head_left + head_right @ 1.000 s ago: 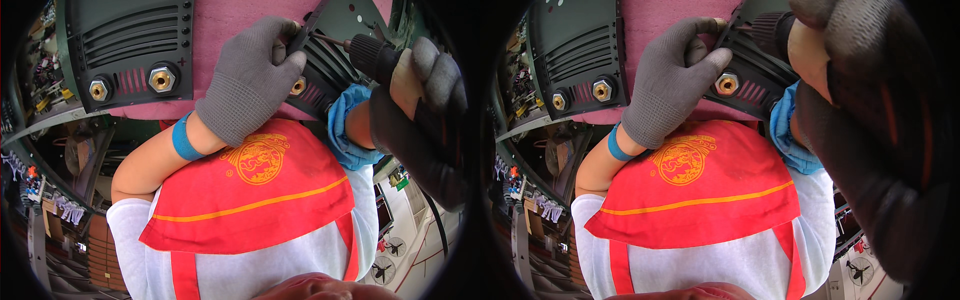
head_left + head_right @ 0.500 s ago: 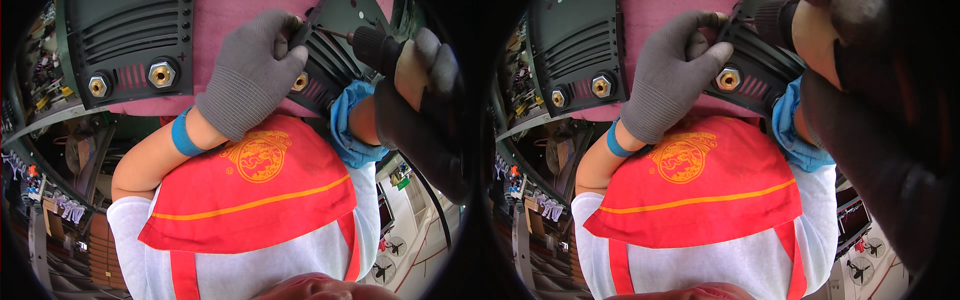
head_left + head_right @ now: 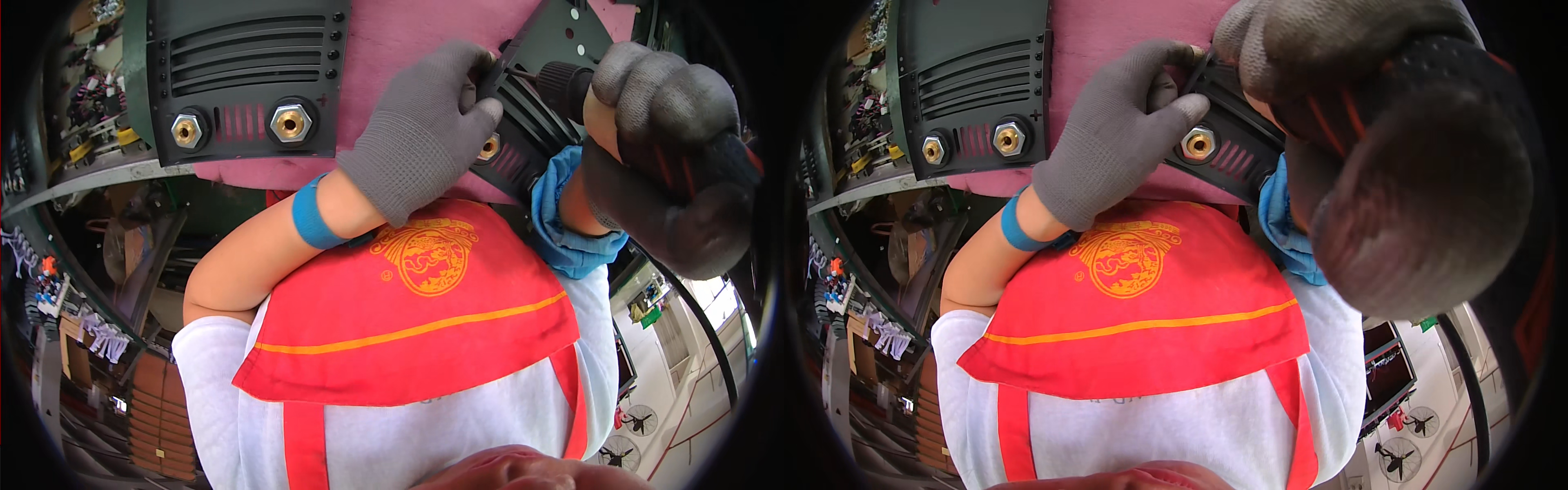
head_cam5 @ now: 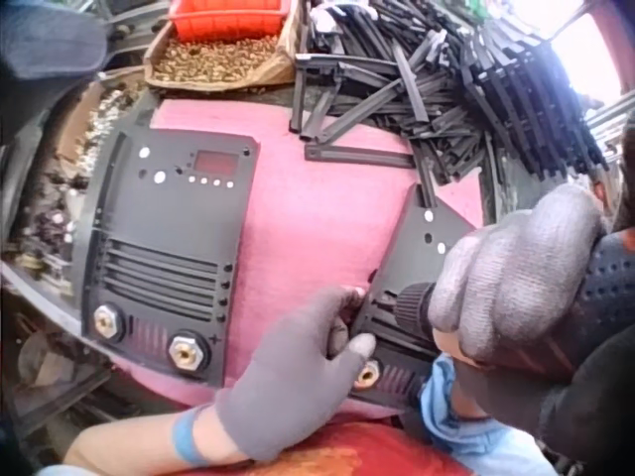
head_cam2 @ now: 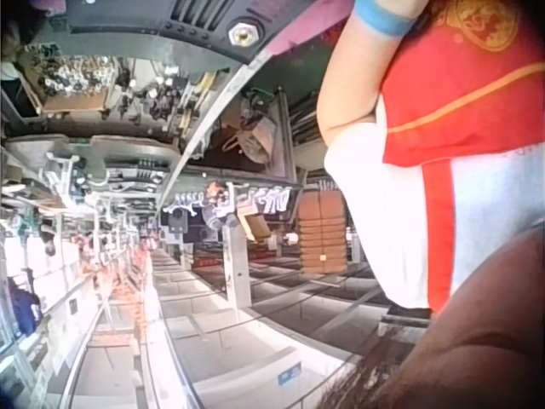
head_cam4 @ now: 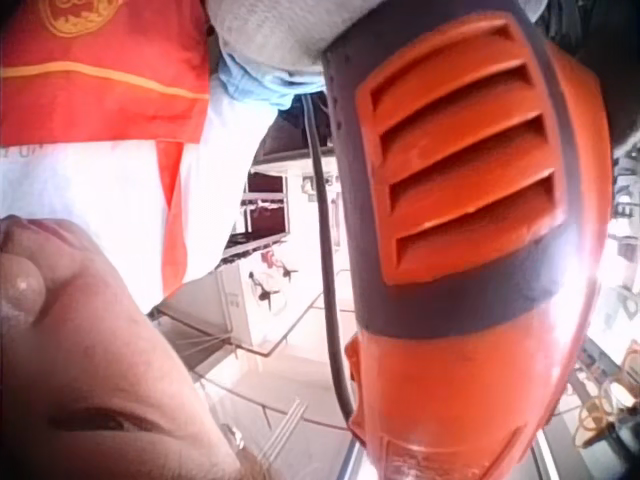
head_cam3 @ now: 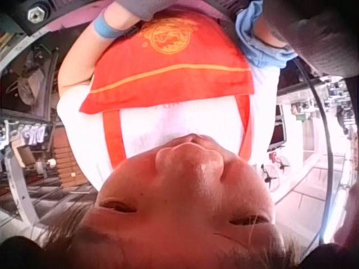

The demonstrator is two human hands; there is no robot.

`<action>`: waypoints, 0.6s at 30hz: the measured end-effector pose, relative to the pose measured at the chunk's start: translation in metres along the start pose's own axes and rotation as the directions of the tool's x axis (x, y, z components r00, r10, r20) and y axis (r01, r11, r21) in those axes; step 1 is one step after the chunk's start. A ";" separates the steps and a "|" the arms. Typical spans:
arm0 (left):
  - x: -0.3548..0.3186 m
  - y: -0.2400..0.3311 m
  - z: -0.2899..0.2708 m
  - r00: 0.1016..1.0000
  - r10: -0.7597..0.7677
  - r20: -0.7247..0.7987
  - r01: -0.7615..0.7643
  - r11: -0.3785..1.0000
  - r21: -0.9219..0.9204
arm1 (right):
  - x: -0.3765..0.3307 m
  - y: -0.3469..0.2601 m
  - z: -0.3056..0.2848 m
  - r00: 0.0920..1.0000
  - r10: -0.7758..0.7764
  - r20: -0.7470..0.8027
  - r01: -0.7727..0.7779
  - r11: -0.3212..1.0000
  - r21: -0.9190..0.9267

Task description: Assemble electronic device front panels by attaching plastic covers and metal strips using a power screwdriver.

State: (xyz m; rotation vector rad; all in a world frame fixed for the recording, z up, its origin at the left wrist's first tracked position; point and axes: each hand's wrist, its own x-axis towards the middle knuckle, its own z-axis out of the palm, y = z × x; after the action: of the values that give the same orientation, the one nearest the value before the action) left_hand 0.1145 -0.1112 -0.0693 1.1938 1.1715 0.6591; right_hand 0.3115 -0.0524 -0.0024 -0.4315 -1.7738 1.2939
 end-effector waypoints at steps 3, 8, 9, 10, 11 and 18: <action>-0.002 0.010 -0.016 0.993 -0.037 0.113 0.043 0.998 -0.054 | 0.001 -0.001 0.003 0.999 0.032 -0.016 -0.032 0.999 -0.008; 0.001 0.016 -0.029 0.974 -0.145 0.177 0.218 0.820 -0.529 | 0.003 -0.007 0.004 1.000 -0.020 -0.008 0.021 0.999 0.042; 0.002 0.017 -0.027 0.974 -0.130 0.185 0.217 0.761 -0.611 | 0.000 -0.011 0.015 0.979 -0.143 -0.143 0.139 0.990 -0.037; 0.004 0.015 -0.028 0.975 -0.131 0.181 0.216 0.763 -0.609 | -0.003 -0.006 0.012 0.979 -0.146 -0.143 0.142 0.989 -0.033; 0.008 0.013 -0.028 0.970 -0.146 0.194 0.241 0.689 -0.684 | -0.003 -0.003 0.010 0.978 -0.147 -0.146 0.144 0.989 -0.032; 0.016 0.010 -0.022 0.950 -0.122 0.288 0.307 0.540 -0.784 | -0.003 -0.006 0.006 0.972 -0.172 -0.158 0.163 0.984 -0.070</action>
State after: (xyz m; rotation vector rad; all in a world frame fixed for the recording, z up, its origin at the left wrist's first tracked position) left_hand 0.1009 -0.0864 -0.0636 0.2725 0.6562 0.7493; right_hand 0.3091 -0.0603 0.0008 -0.3990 -1.6745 1.0621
